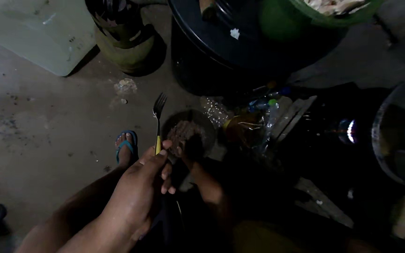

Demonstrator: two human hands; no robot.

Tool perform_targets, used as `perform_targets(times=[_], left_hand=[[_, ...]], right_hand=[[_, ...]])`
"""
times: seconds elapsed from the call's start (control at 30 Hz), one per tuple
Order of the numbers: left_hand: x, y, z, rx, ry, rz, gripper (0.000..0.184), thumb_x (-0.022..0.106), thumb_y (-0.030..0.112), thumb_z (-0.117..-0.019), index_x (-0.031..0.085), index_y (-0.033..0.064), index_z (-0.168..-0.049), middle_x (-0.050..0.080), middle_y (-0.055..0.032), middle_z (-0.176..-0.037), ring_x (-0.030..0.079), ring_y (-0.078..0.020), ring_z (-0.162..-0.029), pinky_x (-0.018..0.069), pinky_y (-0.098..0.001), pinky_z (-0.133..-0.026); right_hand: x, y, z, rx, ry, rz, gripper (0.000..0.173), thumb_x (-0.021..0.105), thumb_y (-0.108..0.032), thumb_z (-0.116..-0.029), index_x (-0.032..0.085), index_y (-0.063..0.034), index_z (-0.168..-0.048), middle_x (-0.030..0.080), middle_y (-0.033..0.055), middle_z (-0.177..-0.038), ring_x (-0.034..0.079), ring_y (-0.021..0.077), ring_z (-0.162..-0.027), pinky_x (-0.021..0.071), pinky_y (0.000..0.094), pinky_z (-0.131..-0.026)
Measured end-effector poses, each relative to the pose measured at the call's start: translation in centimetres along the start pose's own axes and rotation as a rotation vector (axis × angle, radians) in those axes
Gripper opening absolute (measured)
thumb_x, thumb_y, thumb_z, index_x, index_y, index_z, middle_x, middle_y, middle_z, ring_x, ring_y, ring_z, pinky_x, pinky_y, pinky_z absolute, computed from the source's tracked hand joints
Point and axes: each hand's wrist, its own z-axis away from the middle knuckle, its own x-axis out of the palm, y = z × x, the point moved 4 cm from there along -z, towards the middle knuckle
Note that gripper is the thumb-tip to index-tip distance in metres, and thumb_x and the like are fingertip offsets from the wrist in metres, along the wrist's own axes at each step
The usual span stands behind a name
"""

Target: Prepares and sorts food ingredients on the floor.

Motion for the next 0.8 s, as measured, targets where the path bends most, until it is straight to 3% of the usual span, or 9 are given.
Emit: perform_targets(times=[0.1, 0.2, 0.27, 0.33, 0.43, 0.5, 0.57, 0.67, 0.8], left_hand=[[0.3, -0.1, -0.2, 0.013, 0.001, -0.014, 0.029, 0.036, 0.015, -0.1105, 0.06, 0.0044, -0.124, 0.048, 0.002, -0.069, 0.049, -0.0061, -0.052, 0.0502, -0.0193, -0.052], [0.4, 0.1, -0.7, 0.052, 0.0, -0.034, 0.029, 0.037, 0.016, -0.111, 0.06, 0.0049, -0.125, 0.048, 0.0016, -0.069, 0.049, -0.0068, -0.052, 0.0505, -0.0205, -0.052], [0.8, 0.1, -1.0, 0.051, 0.041, -0.042, 0.029, 0.039, 0.019, -0.1113, 0.061, 0.0048, -0.124, 0.048, 0.0007, -0.067, 0.048, -0.0076, -0.05, 0.0507, -0.0217, -0.051], [1.1, 0.0, -1.3, 0.044, 0.074, -0.062, 0.03, 0.039, 0.022, -0.1114, 0.061, 0.006, -0.123, 0.047, 0.0011, -0.066, 0.047, -0.0081, -0.049, 0.0492, -0.0224, -0.05], [1.7, -0.1, -1.7, 0.074, 0.098, -0.105, 0.031, 0.042, 0.026, -0.1107, 0.064, 0.0069, -0.118, 0.047, 0.0027, -0.064, 0.046, -0.0077, -0.048, 0.0492, -0.0232, -0.048], [2.0, 0.0, -2.1, 0.105, 0.082, -0.151, 0.031, 0.039, 0.029, -0.1113, 0.064, 0.011, -0.114, 0.047, 0.0061, -0.063, 0.046, -0.0059, -0.047, 0.0497, -0.023, -0.048], [2.3, 0.6, -2.6, 0.157, 0.044, -0.177, 0.029, 0.036, 0.031, -0.1115, 0.06, 0.0156, -0.105, 0.046, 0.0095, -0.06, 0.046, -0.0035, -0.045, 0.0503, -0.022, -0.048], [3.0, 1.0, -3.0, 0.225, -0.013, -0.167, 0.029, 0.035, 0.029, -0.1112, 0.056, 0.0197, -0.093, 0.045, 0.0113, -0.055, 0.046, -0.0019, -0.043, 0.0495, -0.0201, -0.046], [3.1, -0.4, -4.1, 0.225, -0.081, -0.17, 0.033, 0.034, 0.031, -0.1115, 0.057, 0.0229, -0.089, 0.051, 0.0115, -0.056, 0.051, -0.0023, -0.046, 0.0507, -0.0215, -0.049]], right_hand=[[-4.5, -1.5, -0.6, -0.005, -0.183, 0.01, 0.045, 0.053, -0.027, -0.1078, 0.054, -0.002, -0.145, 0.056, 0.0217, -0.145, 0.053, 0.0346, -0.137, 0.0402, 0.0495, -0.116], [-3.7, 0.0, 1.3, -0.145, -0.211, 0.173, 0.046, 0.047, -0.03, -0.1087, 0.055, -0.005, -0.147, 0.054, 0.0233, -0.149, 0.048, 0.0396, -0.141, 0.0352, 0.0548, -0.119], [-2.4, 1.5, 3.5, -0.046, -0.259, 0.248, 0.048, 0.043, -0.028, -0.1101, 0.045, -0.0143, -0.156, 0.048, 0.0218, -0.155, 0.046, 0.0407, -0.143, 0.0369, 0.0584, -0.117], [-1.2, 3.0, 5.0, 0.048, -0.224, 0.237, 0.055, 0.051, -0.034, -0.1079, 0.039, -0.0253, -0.16, 0.043, 0.0221, -0.158, 0.041, 0.0441, -0.145, 0.0345, 0.062, -0.117], [-3.3, 2.0, 8.2, 0.049, -0.246, 0.158, 0.056, 0.056, -0.034, -0.1051, 0.045, -0.0185, -0.157, 0.031, 0.0204, -0.166, 0.026, 0.0428, -0.153, 0.0221, 0.0605, -0.124], [-6.6, 0.7, 10.5, -0.073, -0.241, 0.17, 0.051, 0.056, -0.032, -0.1048, 0.052, -0.0135, -0.152, 0.04, 0.0226, -0.16, 0.035, 0.0438, -0.148, 0.0254, 0.0637, -0.121], [-12.0, -0.4, 13.8, -0.215, -0.169, 0.188, 0.046, 0.057, -0.03, -0.1047, 0.056, -0.0151, -0.148, 0.051, 0.022, -0.151, 0.045, 0.0432, -0.141, 0.033, 0.0674, -0.115], [-22.9, -0.2, 22.5, -0.278, 0.043, 0.111, 0.047, 0.053, -0.032, -0.1074, 0.052, -0.0197, -0.153, 0.056, 0.0196, -0.146, 0.053, 0.0396, -0.135, 0.04, 0.0646, -0.111], [-33.0, 6.9, 34.7, -0.309, 0.561, -0.198, 0.039, 0.053, -0.026, -0.1086, 0.059, -0.016, -0.146, 0.069, 0.0152, -0.126, 0.067, 0.0297, -0.114, 0.0527, 0.0526, -0.101]])
